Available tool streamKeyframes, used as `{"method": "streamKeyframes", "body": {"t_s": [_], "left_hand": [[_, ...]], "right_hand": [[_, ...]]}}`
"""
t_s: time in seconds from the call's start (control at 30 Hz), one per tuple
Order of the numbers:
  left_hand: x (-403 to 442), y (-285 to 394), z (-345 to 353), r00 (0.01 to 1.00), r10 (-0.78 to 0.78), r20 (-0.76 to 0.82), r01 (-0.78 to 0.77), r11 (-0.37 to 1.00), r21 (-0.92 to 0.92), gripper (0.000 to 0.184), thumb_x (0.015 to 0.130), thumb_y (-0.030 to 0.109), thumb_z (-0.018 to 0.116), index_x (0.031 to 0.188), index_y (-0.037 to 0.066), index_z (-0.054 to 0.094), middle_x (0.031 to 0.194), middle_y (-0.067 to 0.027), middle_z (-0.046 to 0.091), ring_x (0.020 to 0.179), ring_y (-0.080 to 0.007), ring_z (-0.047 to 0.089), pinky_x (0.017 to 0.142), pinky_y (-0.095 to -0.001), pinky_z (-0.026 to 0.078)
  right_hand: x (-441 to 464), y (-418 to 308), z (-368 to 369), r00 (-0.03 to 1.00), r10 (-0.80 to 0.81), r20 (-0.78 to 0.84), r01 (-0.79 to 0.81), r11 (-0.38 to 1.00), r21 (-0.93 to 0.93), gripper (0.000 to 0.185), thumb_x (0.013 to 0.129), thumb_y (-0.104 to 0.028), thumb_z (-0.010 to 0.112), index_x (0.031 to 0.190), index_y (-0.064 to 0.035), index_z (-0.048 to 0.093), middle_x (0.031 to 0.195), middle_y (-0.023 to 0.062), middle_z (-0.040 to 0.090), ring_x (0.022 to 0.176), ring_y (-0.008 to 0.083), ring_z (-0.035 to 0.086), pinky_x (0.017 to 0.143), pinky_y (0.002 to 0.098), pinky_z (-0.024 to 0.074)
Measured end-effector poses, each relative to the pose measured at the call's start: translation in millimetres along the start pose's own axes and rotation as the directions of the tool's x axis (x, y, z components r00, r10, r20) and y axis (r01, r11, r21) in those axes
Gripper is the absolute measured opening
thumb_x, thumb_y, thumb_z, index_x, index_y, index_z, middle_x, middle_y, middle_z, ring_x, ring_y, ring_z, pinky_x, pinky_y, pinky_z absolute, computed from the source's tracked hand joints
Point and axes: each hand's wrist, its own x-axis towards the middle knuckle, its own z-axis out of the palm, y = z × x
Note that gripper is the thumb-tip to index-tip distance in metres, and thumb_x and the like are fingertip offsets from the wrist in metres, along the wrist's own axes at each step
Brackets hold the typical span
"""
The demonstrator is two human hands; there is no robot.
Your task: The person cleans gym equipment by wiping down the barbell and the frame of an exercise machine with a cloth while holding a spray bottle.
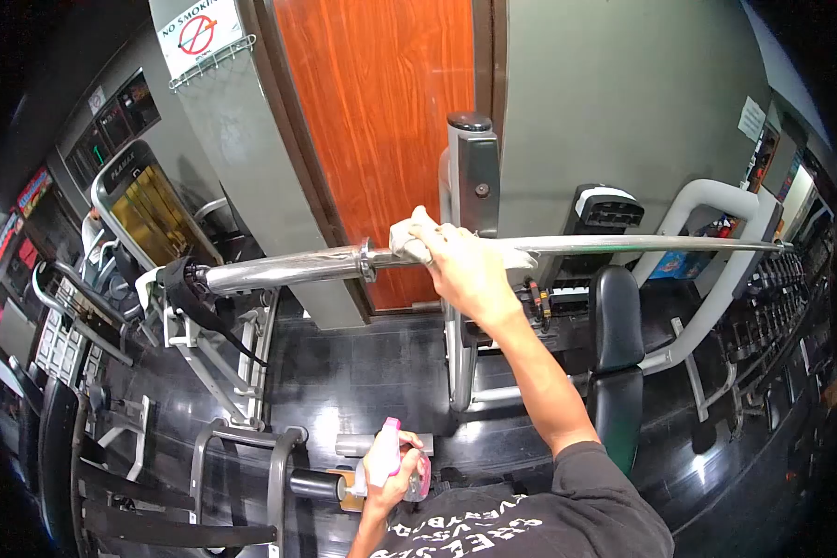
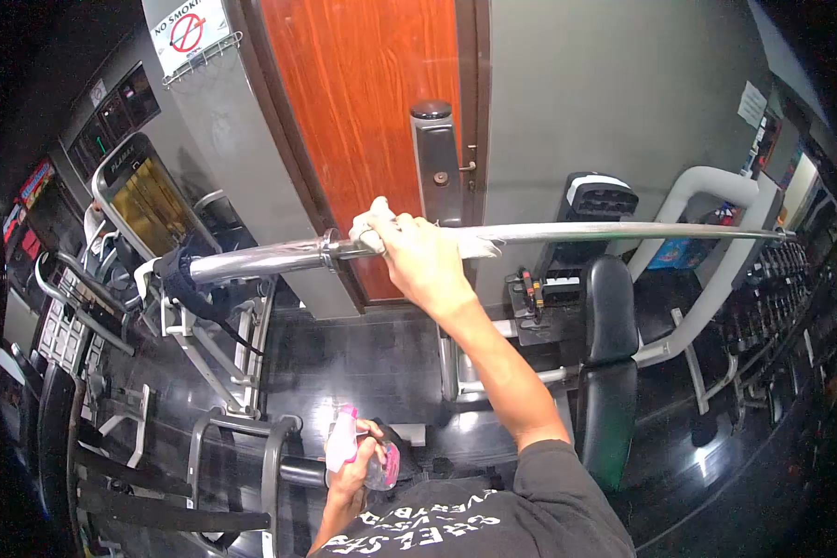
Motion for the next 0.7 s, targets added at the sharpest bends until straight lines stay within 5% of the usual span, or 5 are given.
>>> {"method": "streamKeyframes", "body": {"t_s": [0.13,0.27,0.43,0.63,0.7], "left_hand": [[-3,-4,-5,1.000,-0.014,-0.025,0.014,1.000,0.006,0.019,0.086,-0.008,0.054,0.102,-0.003,0.047,0.093,-0.0133,0.059,0.062,-0.0128,0.060,0.057,-0.0260,0.051],[-1,-1,-6,1.000,-0.017,-0.023,0.017,1.000,-0.006,0.018,0.086,-0.007,0.055,0.102,-0.003,0.047,0.092,-0.0128,0.059,0.062,-0.0126,0.060,0.057,-0.0260,0.051],[1,-3,-8,1.000,-0.004,-0.011,0.004,0.999,0.033,0.021,0.086,-0.005,0.056,0.105,-0.002,0.049,0.092,-0.0170,0.057,0.059,-0.0175,0.061,0.056,-0.0295,0.052],[4,-2,-9,1.000,-0.022,-0.005,0.022,1.000,0.003,0.016,0.086,-0.003,0.059,0.100,-0.003,0.049,0.091,-0.0112,0.059,0.061,-0.0119,0.060,0.056,-0.0249,0.050],[3,-3,-9,1.000,-0.028,-0.006,0.028,1.000,0.004,0.016,0.086,-0.002,0.059,0.100,-0.003,0.049,0.091,-0.0111,0.059,0.061,-0.0118,0.060,0.056,-0.0248,0.050]], "right_hand": [[23,4,1,0.996,0.050,0.080,-0.050,0.999,-0.005,0.010,0.085,-0.015,0.055,0.089,-0.0076,0.051,0.069,0.0120,0.063,0.063,0.0307,0.064,0.055,0.0443,0.0492],[27,-1,10,0.982,0.124,0.140,-0.107,0.987,-0.119,0.021,0.083,-0.017,0.058,0.103,-0.0134,0.054,0.077,0.0089,0.065,0.070,0.0257,0.066,0.056,0.0394,0.0515],[-9,-8,26,0.964,-0.128,-0.232,0.102,0.987,-0.123,0.031,0.078,-0.005,0.058,0.107,-0.0154,0.063,0.106,0.0047,0.064,0.098,0.0260,0.062,0.082,0.0387,0.0498],[-52,-20,29,0.970,-0.052,-0.239,0.097,0.979,0.177,0.047,0.072,0.003,0.059,0.116,-0.0141,0.061,0.116,0.0085,0.062,0.105,0.0317,0.059,0.091,0.0406,0.0483],[-60,-25,14,0.986,0.158,0.050,-0.165,0.919,0.358,0.051,0.070,0.004,0.062,0.117,-0.0153,0.061,0.113,0.0074,0.063,0.097,0.0313,0.063,0.082,0.0373,0.0537]]}}
